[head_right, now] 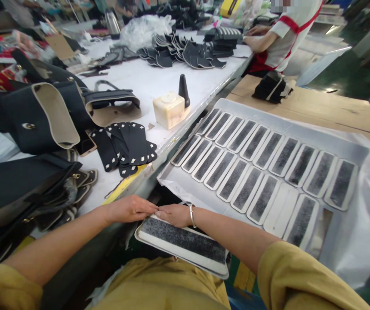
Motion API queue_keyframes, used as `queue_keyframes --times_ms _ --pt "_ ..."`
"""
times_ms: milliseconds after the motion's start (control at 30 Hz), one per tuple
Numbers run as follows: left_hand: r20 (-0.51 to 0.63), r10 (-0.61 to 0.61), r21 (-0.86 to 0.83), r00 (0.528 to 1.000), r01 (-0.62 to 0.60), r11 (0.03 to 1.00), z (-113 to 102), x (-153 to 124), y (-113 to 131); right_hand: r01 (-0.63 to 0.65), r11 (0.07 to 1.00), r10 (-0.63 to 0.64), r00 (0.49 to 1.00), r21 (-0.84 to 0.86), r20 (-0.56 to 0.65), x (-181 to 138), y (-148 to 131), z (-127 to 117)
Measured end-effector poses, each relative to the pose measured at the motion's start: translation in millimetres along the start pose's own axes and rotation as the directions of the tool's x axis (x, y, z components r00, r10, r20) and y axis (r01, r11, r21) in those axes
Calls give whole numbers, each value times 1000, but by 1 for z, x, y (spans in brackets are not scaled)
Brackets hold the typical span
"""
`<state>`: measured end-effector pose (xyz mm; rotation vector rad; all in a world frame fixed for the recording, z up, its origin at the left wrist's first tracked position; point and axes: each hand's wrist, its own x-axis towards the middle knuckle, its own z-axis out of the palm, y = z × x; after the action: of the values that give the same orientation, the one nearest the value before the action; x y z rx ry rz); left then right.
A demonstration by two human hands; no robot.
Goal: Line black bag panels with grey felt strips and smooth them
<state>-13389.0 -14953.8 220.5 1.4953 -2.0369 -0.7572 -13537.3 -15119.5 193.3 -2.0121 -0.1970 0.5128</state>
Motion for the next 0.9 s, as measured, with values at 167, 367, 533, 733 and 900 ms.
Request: queue_keyframes --times_ms 167,367,533,733,900 --pt "23 -30 150 999 26 988 2 5 8 10 1000 -10 998 0 -63 -39 5 -2" --pt "20 -89 353 996 76 933 2 9 29 -133 989 119 976 -66 -181 -121 14 -14" --pt "-146 5 421 989 57 905 44 33 86 -244 962 156 862 -125 -482 -182 -11 -9" --pt "-181 77 269 980 -26 963 112 73 124 -320 858 -85 684 -402 -725 -224 -31 78" --pt "-243 52 263 969 14 965 124 78 125 -355 815 -222 538 -458 -813 -218 -9 116"
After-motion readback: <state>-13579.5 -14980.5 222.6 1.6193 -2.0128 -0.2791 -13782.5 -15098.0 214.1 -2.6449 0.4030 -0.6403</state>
